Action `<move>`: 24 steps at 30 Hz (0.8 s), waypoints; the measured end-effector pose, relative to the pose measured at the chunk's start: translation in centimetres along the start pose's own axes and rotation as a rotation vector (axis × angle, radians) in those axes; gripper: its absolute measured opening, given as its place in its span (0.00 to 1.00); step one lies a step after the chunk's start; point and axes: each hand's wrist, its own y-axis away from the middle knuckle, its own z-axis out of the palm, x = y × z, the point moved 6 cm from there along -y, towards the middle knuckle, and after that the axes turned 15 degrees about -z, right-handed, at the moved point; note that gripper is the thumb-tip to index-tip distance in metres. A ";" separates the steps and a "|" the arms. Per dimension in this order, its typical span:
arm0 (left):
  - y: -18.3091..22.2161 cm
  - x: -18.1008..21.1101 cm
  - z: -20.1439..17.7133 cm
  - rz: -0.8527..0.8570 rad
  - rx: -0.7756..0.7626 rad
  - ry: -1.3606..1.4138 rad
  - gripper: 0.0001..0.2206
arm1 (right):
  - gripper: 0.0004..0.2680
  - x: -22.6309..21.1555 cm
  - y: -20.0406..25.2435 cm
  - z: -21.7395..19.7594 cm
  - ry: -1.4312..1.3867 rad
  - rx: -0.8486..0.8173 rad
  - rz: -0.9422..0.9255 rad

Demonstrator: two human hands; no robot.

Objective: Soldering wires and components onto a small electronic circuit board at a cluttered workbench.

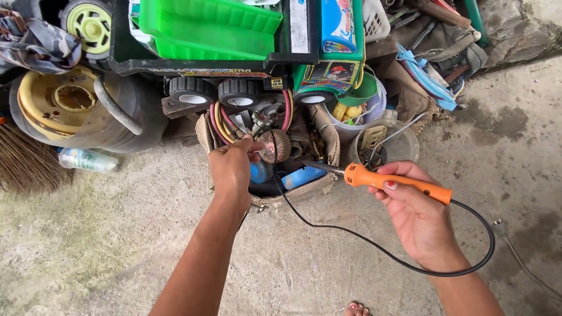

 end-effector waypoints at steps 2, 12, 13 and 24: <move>-0.1 0.1 0.5 0.026 0.022 -0.074 0.10 | 0.10 0.0 -0.2 -0.3 -0.011 0.007 0.004; -1.1 0.1 3.7 0.074 0.000 -0.216 0.10 | 0.11 -1.2 -1.7 2.2 -0.002 -0.003 -0.012; -0.9 0.4 3.8 0.075 0.000 -0.217 0.10 | 0.11 -1.4 -1.9 2.5 -0.003 -0.002 -0.013; -8.5 -4.3 4.2 0.157 0.106 -0.523 0.17 | 0.10 -3.2 -3.3 8.2 0.594 -0.181 -0.170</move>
